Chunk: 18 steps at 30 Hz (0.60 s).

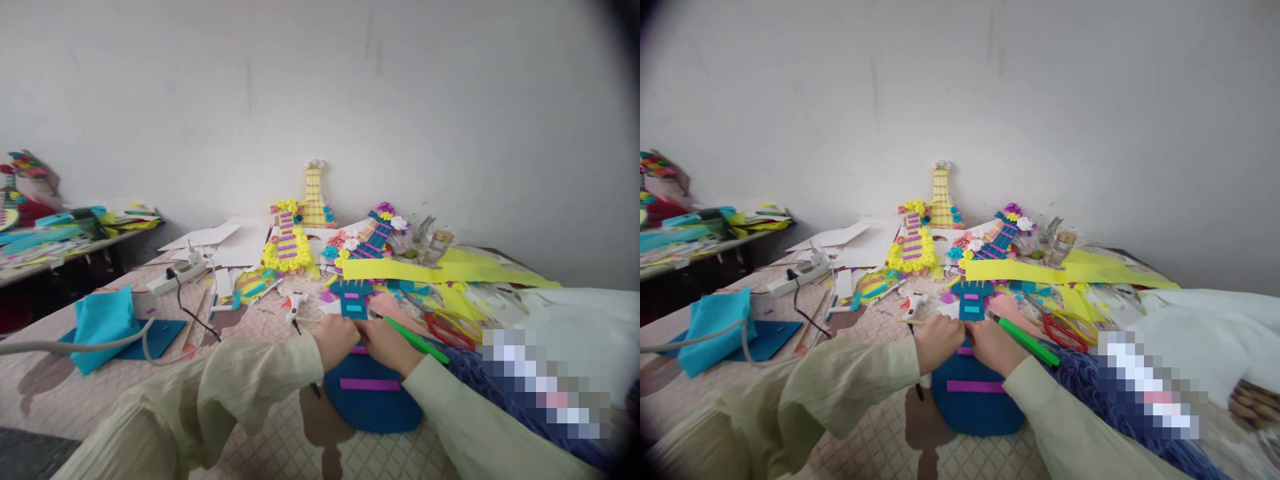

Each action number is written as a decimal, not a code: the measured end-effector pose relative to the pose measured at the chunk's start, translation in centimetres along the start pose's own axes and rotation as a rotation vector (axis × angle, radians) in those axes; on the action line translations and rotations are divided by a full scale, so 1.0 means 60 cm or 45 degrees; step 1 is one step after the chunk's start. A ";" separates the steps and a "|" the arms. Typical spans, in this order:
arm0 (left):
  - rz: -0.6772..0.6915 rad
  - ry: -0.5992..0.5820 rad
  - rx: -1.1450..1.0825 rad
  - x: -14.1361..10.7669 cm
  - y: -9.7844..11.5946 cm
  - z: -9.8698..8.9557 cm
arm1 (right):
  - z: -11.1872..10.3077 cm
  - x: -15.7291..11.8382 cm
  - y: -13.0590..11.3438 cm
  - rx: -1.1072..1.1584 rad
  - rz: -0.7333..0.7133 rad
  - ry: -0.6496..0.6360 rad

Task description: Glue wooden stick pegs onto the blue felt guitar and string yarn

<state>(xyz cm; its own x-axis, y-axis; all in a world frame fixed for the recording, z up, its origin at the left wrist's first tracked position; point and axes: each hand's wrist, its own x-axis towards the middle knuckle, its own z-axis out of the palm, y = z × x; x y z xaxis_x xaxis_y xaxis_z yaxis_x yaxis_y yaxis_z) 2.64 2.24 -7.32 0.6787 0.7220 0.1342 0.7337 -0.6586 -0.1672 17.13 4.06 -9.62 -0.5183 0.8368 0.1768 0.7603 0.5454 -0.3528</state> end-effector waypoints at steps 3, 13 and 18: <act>-0.067 0.069 -0.107 -0.014 -0.016 -0.015 | -0.030 -0.004 -0.004 0.079 -0.036 0.006; -0.096 0.316 -0.969 -0.058 -0.051 -0.045 | -0.065 -0.071 -0.025 1.056 -0.133 0.267; -0.078 0.329 -1.088 -0.069 -0.044 -0.045 | -0.055 -0.086 -0.019 1.160 -0.048 0.297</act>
<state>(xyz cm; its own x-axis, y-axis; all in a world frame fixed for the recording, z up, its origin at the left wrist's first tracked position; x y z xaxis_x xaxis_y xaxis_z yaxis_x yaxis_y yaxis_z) -2.05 0.41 -4.80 0.5480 0.7587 0.3522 0.4724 -0.6282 0.6182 20.20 -0.73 -7.12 -0.3700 0.8617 0.3474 0.0939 0.4067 -0.9087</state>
